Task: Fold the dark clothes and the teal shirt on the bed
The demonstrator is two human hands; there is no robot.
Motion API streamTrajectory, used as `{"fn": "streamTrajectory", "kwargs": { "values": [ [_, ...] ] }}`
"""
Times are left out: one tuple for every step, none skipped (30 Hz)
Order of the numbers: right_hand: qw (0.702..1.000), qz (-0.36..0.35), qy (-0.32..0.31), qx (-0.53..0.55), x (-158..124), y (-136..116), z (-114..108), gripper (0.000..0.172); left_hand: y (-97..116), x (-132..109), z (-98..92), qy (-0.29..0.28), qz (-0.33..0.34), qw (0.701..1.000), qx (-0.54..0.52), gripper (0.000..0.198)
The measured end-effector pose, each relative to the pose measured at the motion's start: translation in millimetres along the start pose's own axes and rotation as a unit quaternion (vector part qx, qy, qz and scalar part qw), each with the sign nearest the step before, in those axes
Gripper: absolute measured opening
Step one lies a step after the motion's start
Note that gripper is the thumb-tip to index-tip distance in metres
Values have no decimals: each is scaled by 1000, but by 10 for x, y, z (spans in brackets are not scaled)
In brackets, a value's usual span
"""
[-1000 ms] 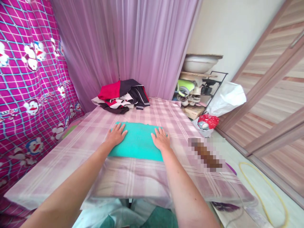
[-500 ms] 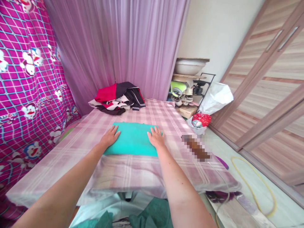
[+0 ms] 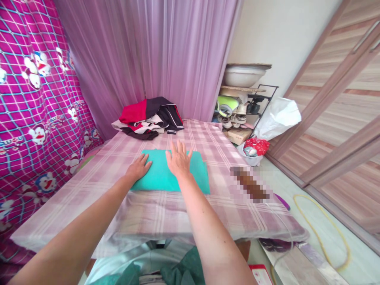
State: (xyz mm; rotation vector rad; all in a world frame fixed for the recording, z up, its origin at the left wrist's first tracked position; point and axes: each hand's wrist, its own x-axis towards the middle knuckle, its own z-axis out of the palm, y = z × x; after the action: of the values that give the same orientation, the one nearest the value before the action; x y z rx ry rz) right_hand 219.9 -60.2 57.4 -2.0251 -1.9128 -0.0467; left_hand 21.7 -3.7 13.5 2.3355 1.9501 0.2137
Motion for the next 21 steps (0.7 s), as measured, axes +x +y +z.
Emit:
{"fn": "streamTrajectory", "kwargs": {
  "values": [
    [999,-5,-39,-1,-24,-37,76,59,11,-4,-28,-9,-4,1000,2,64],
    [996,-5,-84,-2,-47,-56,157,59,27,-8,-62,-18,-7,1000,6,64],
    [993,-3,-122,-3,-65,-60,234,59,49,-13,-98,-29,-10,999,14,64],
    [990,1,-143,-3,-78,-53,301,59,79,-18,-135,-35,-12,999,24,63],
    [989,4,-148,-3,-86,-40,352,59,118,-26,-168,-32,-12,999,35,62],
    [990,5,-144,-4,-89,-27,387,59,167,-37,-195,-19,-9,999,43,61],
    [991,5,-137,-5,-88,-16,405,59,224,-49,-213,4,-2,999,49,59],
    [991,4,-132,-6,-85,-9,408,60,286,-62,-222,32,11,998,51,57],
    [992,5,-130,-7,-78,-7,399,59,352,-75,-220,60,27,997,48,56],
    [991,6,-131,-7,-67,-9,379,59,416,-86,-211,80,46,995,43,56],
    [991,5,-135,-4,-50,-13,350,59,474,-92,-195,86,60,994,38,55],
    [990,4,-141,1,-26,-17,314,58,522,-92,-177,81,70,994,33,55],
    [990,2,-143,5,7,-18,272,57,558,-85,-159,67,74,995,30,55],
    [990,-1,-138,8,49,-11,227,55,578,-70,-146,50,75,996,28,55],
    [992,-5,-127,9,98,6,180,54,583,-45,-139,35,74,996,29,55],
    [994,-7,-111,7,154,37,134,53,572,-11,-142,26,75,996,32,55],
    [996,-6,-92,3,214,86,92,51,547,33,-155,24,76,996,37,54],
    [997,1,-75,-3,276,154,55,50,509,87,-177,26,77,996,42,54],
    [998,11,-62,-9,336,241,26,49,459,151,-207,29,77,995,48,54],
    [998,26,-58,-17,393,345,5,48,399,224,-243,31,74,995,53,53],
    [997,45,-61,-27,444,461,-9,48,333,305,-282,28,69,996,57,53]
  ]
}}
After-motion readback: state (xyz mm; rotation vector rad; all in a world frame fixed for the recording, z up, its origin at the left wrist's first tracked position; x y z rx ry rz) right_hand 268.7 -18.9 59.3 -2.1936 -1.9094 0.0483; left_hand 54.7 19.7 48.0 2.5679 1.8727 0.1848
